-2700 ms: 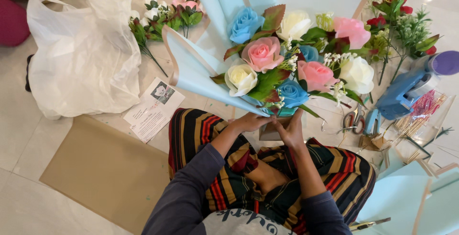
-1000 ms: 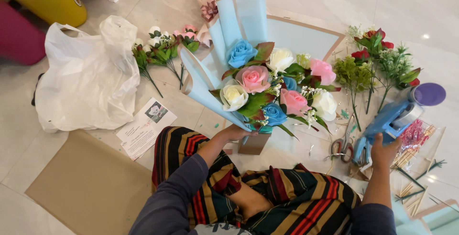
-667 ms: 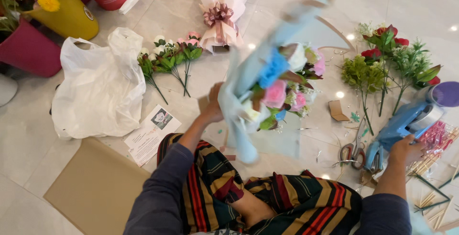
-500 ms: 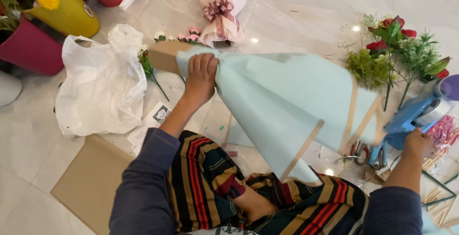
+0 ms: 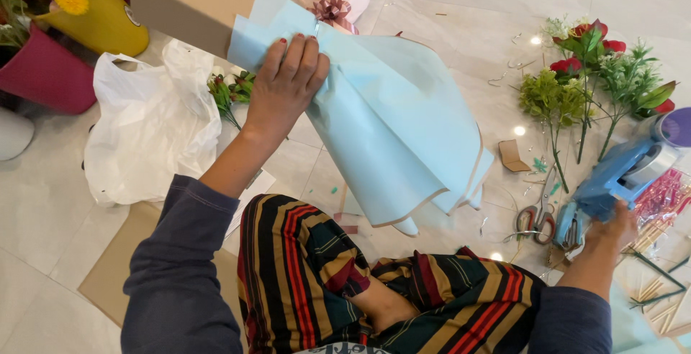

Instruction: The person wraps a bouquet of artificial flowers in blue paper, securing it with tape and arranging the decorative paper around the stems.

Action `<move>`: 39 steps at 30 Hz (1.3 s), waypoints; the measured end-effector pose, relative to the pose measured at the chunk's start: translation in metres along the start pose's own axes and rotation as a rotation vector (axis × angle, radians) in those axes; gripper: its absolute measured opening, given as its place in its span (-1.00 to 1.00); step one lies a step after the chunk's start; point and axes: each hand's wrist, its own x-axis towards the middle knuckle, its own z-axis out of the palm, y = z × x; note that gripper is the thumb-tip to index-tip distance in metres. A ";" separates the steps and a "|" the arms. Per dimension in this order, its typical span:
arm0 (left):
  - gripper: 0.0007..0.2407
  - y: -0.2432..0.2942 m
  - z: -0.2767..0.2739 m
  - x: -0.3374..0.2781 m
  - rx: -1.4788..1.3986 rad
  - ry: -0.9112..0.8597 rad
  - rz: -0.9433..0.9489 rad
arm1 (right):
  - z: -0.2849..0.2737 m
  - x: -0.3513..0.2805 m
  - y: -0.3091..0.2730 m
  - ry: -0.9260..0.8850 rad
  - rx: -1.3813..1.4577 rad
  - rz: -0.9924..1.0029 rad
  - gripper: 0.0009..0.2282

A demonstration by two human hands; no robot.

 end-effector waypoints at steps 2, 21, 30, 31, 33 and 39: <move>-0.66 -0.006 -0.004 0.001 -0.004 0.006 0.004 | -0.002 0.005 0.006 -0.046 -0.200 -0.183 -0.80; -0.74 0.001 -0.042 0.035 0.047 -0.052 0.099 | 0.015 -0.267 -0.032 -1.219 -0.211 -1.276 -0.73; -0.71 -0.011 -0.069 0.039 0.082 0.050 0.078 | 0.035 -0.332 -0.029 -1.164 -0.136 -0.867 -0.75; -0.71 -0.012 -0.071 0.038 0.081 0.052 0.077 | 0.035 -0.333 -0.032 -1.163 -0.137 -0.869 -0.75; -0.71 -0.015 -0.073 0.037 0.110 0.063 0.058 | 0.035 -0.335 -0.038 -1.141 -0.279 -0.880 -0.77; -0.70 -0.017 -0.080 0.035 0.114 0.093 0.032 | 0.041 -0.335 -0.044 -1.055 -0.475 -0.944 -0.76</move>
